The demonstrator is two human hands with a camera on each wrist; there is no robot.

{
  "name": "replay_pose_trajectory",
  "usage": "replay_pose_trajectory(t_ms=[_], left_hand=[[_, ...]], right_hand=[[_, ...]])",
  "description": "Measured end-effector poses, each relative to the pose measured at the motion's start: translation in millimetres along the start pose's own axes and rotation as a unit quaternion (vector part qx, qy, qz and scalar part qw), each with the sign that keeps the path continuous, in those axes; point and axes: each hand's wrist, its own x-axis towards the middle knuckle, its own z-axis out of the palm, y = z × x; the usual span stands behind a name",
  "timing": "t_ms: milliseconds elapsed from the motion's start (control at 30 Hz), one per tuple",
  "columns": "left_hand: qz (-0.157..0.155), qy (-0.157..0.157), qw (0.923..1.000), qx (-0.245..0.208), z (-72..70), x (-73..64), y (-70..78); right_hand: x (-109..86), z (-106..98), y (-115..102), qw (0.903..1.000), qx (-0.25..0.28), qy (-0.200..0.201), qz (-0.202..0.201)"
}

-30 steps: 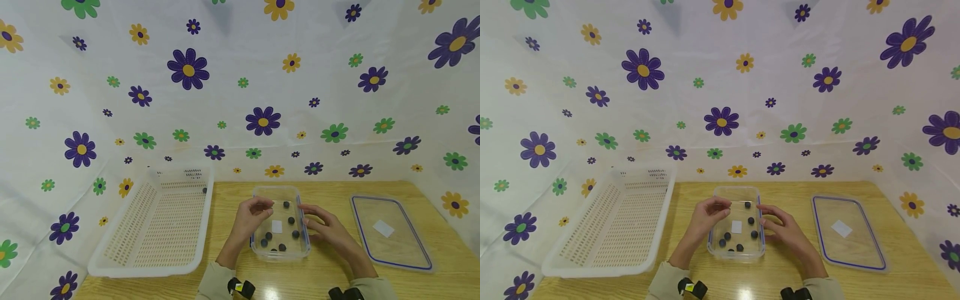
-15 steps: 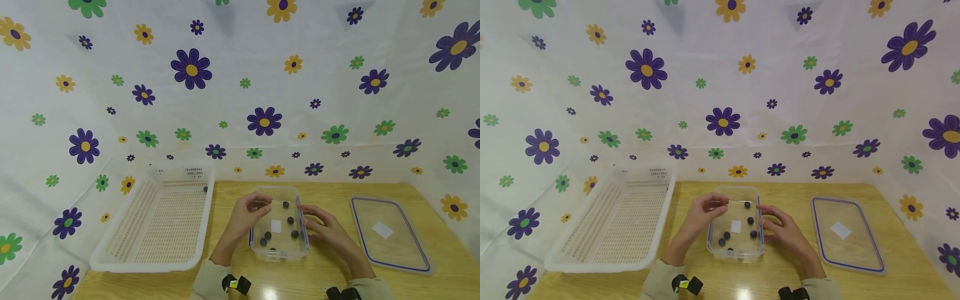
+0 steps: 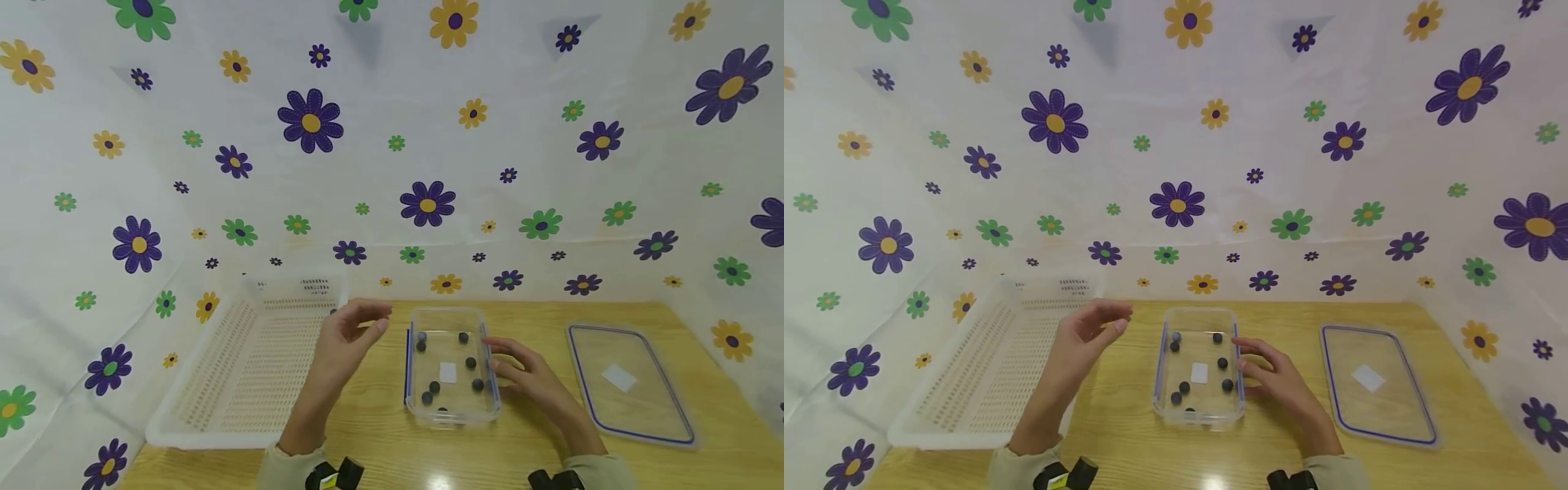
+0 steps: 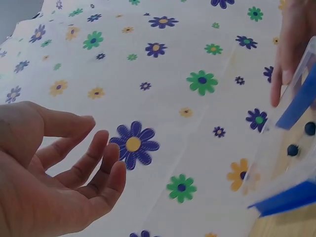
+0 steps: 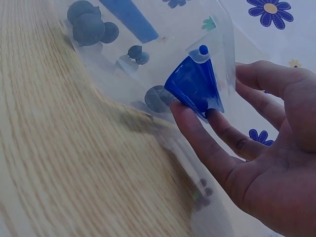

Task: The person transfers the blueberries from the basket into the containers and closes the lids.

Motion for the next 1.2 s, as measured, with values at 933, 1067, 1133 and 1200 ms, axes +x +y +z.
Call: replay_pose_trajectory(t_ms=[933,1067,1133,1200], left_hand=[[-0.147,0.123,0.9767,0.097,-113.3,80.0,-92.1],[-0.174,0.117,0.9714,0.111,-120.0,84.7,-118.9],[-0.189,0.104,0.9696,0.116,-122.9,84.4,-128.7],[-0.209,0.085,0.9674,0.115,-126.6,83.0,-138.8]], right_hand=[[-1.3,-6,2,0.9999,-0.010,0.011,0.005],[0.0,-4,2,0.9999,-0.009,0.011,0.005],[1.1,-3,2,0.9999,-0.008,0.012,0.006],[1.6,-2,2,0.9999,-0.006,0.011,0.007]])
